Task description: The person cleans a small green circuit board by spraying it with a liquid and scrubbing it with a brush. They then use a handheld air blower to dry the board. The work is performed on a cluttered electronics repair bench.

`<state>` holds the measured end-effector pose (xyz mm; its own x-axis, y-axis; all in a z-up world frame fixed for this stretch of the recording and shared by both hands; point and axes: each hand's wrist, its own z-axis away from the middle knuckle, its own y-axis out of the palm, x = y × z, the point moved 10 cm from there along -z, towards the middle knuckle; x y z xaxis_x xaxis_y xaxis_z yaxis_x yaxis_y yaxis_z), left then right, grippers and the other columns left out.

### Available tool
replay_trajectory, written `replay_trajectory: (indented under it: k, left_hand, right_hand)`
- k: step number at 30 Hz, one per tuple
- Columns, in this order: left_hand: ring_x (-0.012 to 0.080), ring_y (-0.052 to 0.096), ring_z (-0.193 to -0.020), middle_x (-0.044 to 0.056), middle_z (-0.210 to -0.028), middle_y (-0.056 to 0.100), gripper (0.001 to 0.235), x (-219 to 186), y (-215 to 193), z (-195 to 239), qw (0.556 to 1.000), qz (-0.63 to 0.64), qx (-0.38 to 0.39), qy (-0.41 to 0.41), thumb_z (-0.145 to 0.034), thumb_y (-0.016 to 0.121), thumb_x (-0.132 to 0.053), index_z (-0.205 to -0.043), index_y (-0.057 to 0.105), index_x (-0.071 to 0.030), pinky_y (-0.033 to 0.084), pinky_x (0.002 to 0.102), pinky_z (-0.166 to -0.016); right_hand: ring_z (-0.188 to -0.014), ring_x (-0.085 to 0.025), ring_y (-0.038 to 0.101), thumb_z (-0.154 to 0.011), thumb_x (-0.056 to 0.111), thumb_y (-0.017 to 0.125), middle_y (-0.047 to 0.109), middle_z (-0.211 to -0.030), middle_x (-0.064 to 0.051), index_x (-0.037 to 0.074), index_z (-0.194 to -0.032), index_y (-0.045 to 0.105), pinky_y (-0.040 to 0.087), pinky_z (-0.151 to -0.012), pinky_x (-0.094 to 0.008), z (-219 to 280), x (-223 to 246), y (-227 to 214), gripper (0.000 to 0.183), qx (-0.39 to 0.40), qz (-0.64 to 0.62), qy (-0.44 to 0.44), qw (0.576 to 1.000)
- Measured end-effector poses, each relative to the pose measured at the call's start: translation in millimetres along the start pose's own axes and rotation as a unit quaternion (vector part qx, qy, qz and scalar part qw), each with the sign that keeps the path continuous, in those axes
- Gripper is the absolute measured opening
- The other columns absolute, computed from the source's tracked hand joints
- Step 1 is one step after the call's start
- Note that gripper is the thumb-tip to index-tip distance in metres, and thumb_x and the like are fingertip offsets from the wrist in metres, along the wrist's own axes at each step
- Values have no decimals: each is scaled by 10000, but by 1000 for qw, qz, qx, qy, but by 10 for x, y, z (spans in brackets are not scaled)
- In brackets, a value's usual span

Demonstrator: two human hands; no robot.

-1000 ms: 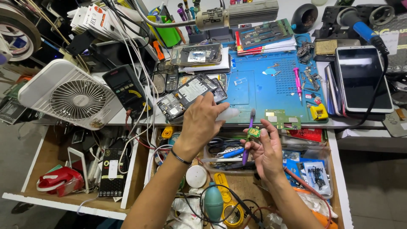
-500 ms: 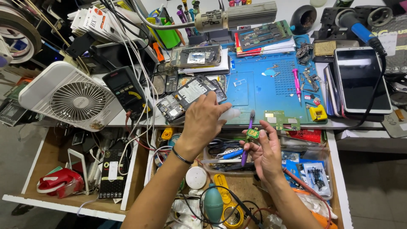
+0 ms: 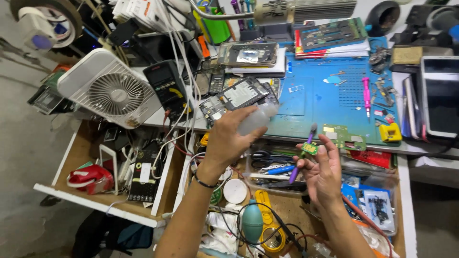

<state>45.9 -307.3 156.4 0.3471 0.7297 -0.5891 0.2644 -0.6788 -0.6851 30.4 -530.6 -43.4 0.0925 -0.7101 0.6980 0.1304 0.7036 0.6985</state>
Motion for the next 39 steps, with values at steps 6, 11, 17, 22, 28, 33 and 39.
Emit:
replay_trajectory:
  k: [6,11,17,22,28,33,39]
  left_hand:
    - [273,709,-1001,173,-1119,737,491,724,-1161,552,942,186,-240,-145,-984,690,-378,-1335,547,-66,586,374,-872]
    - [306,662,-1113,130,-1206,519,405,1609,-1781,775,921,124,-352,-114,-1048,675,-217,-1340,442,-61,596,445,-951]
    - [297,660,-1153,186,-1231,631,530,2824,-1691,875,905,18,-336,-260,-1002,760,-273,-1415,517,-45,558,468,-965]
    - [290,705,-1108,168,-1214,705,470,3060,-1551,788,894,-7,-299,-334,-949,772,-212,-1370,584,-123,609,415,-877]
    - [395,663,-1156,282,-1263,659,510,2885,-1602,781,899,-36,-278,-336,-944,775,-182,-1380,558,-33,604,490,-908]
    - [303,666,-947,171,-1143,643,408,2368,-1660,1134,853,-149,-472,-166,-892,740,-24,-1282,628,-61,587,333,-718]
    - [199,670,-531,121,-667,707,218,749,150,1019,953,182,-115,-214,-1008,604,-235,-1006,745,-70,540,270,-440]
  right_hand:
    - [-673,-263,697,-1070,300,513,637,-1176,-323,210,-1477,408,627,-865,-427,12,-30,33,430,7,15,-5,1000]
    - [-664,-254,692,-1079,303,504,639,-1167,-318,206,-1497,389,627,-837,-413,48,-50,59,445,14,36,-6,999]
    - [-644,-254,699,-1078,311,515,652,-1151,-315,208,-1494,403,637,-792,-402,27,-37,56,442,22,22,-9,999]
    - [-678,-281,726,-1073,329,529,664,-1152,-304,223,-1486,423,635,-732,-360,21,-2,64,439,31,11,-6,999]
    - [-655,-255,715,-1076,328,523,670,-1155,-291,228,-1479,435,641,-759,-376,6,-27,31,425,32,3,-1,999]
    - [-734,-327,770,-1050,334,569,691,-1111,-310,213,-1478,440,629,-627,-274,12,24,92,463,64,-43,-16,997]
    - [-706,-313,774,-1036,346,575,696,-1090,-315,175,-1493,396,653,-618,-281,49,-16,226,519,97,-78,-10,992]
